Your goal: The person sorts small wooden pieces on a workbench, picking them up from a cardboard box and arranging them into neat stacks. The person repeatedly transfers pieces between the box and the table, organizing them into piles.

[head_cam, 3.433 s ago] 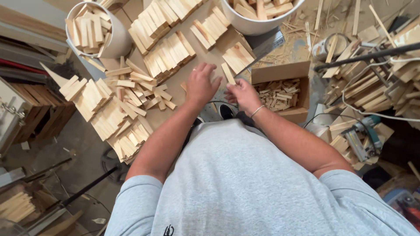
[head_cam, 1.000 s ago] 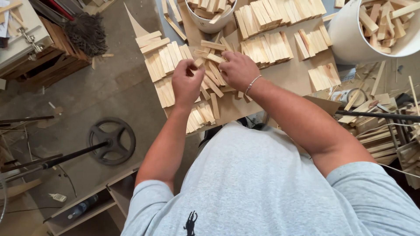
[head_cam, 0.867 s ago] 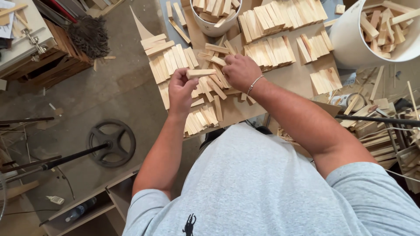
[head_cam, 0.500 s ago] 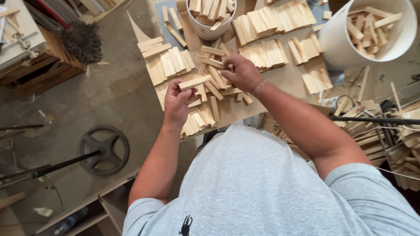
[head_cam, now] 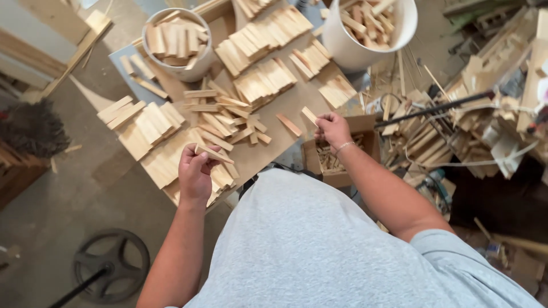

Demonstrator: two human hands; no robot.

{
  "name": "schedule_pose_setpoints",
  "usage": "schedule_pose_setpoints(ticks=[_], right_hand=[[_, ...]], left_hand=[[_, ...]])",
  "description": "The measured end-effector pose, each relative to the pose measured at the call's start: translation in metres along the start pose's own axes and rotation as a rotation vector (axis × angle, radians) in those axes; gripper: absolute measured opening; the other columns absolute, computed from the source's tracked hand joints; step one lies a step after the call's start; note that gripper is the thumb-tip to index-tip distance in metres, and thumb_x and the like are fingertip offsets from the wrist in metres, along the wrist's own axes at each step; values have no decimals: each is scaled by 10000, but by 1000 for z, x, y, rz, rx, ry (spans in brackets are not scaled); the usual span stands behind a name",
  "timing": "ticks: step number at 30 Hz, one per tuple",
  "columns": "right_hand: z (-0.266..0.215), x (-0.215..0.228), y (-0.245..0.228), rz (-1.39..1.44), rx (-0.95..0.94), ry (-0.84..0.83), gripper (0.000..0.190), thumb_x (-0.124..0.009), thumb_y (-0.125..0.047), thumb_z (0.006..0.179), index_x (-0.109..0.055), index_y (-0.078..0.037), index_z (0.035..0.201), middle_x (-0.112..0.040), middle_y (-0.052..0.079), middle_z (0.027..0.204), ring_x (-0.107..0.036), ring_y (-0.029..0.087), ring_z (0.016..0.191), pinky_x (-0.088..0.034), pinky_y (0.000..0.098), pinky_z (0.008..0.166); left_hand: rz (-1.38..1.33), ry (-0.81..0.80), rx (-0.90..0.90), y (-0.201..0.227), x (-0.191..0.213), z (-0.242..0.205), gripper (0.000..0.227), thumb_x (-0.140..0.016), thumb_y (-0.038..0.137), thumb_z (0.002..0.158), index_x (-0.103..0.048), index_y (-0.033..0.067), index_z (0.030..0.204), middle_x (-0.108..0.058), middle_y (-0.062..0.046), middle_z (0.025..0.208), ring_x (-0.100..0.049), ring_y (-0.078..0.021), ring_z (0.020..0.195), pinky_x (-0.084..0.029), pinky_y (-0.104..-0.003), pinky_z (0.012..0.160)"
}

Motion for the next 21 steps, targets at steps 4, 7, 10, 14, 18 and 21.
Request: schedule_pose_setpoints(ticks=[4, 7, 10, 14, 18, 21], right_hand=[[18, 8, 22, 113, -14, 94, 216, -695, -119, 884, -640, -47, 1079, -560, 28, 893, -727, 160, 666, -687, 272, 605], [-15, 10, -6, 3, 164, 165, 413, -813, -128, 851, -623, 10, 1191, -573, 118, 911, -664, 177, 610, -638, 248, 497], [-33, 11, -30, -751, 633, 252, 431, -852, -395, 796, -656, -205, 1129, -609, 33, 1002, -707, 298, 915, -609, 449, 783], [-4, 11, -23, -958, 810, 260, 244, -760, -345, 861, -649, -163, 979, -598, 65, 903, -702, 333, 856, -601, 478, 761], [19, 14, -21, -1034, 793, 318, 170, -694, -328, 859, -605, -187, 895, -565, 33, 885, -698, 309, 828, -606, 476, 689], [29, 20, -19, -1075, 806, 394, 197, -681, -376, 835, -574, -216, 877, -549, 8, 891, -694, 277, 847, -604, 451, 693]], left_hand=[[75, -58, 41, -3, -29, 12, 223, -618, 113, 912, -477, 86, 1084, -751, -216, 1002, -773, -211, 789, -626, -261, 676], [110, -77, 52, -5, -45, 20, 226, -636, 98, 898, -473, 73, 1052, -748, -237, 983, -769, -230, 759, -622, -271, 660], [180, -120, 53, -9, -56, 24, 259, -651, 112, 887, -491, 61, 1085, -744, -231, 995, -766, -219, 779, -621, -264, 659], [230, -131, 60, -11, -59, 25, 269, -653, 125, 898, -499, 55, 1107, -741, -215, 1002, -761, -211, 791, -619, -263, 673], [262, -132, 71, -12, -56, 22, 261, -653, 120, 900, -509, 47, 1104, -740, -212, 1003, -757, -210, 797, -617, -261, 679], [250, -109, 70, -7, -56, 20, 253, -653, 121, 900, -511, 46, 1095, -737, -224, 996, -757, -210, 776, -619, -260, 671]])
Point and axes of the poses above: each hand's wrist, its own z-axis towards the middle knuckle, its own x-axis out of the back of the hand, y = z × x, the point moved 4 cm from there along z, towards the middle knuckle
